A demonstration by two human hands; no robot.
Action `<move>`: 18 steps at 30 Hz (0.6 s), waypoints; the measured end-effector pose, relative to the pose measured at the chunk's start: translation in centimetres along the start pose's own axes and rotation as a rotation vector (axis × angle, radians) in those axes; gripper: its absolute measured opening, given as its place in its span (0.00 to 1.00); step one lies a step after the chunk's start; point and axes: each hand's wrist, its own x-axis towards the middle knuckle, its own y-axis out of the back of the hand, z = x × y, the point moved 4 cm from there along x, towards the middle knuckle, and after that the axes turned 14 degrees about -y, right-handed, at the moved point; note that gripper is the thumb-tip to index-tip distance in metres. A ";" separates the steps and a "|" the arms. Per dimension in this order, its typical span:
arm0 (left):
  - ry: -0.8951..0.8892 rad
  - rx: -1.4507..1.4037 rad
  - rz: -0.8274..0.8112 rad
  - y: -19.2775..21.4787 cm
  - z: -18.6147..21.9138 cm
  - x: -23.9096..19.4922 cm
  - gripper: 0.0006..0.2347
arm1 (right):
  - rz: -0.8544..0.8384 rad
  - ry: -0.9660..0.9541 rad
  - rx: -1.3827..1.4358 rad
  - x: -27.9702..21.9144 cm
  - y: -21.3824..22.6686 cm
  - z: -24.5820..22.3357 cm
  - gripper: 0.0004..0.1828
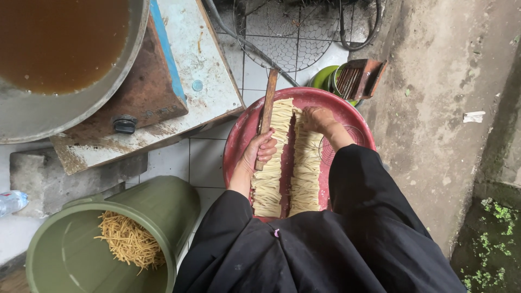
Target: The person uses a wire skimmer to lift fried noodles from a wok of hot oil and transfers them into a green basin. They then pick up uncooked noodles from a red tray, place them into the skimmer, and lower them into the oil to fry, stirring them with a wooden spatula.
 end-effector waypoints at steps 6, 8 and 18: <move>-0.011 0.017 0.013 0.5 0.2 -0.3 0.07 | -0.171 -0.128 0.378 -8.1 14.3 -0.9 0.21; -0.006 0.021 0.017 0.3 0.3 -0.4 0.07 | -0.291 -0.206 0.602 -10.0 17.4 -0.9 0.36; 0.051 0.038 0.052 1.5 -0.2 -0.5 0.06 | -0.681 -0.279 1.638 -9.7 11.5 3.8 0.35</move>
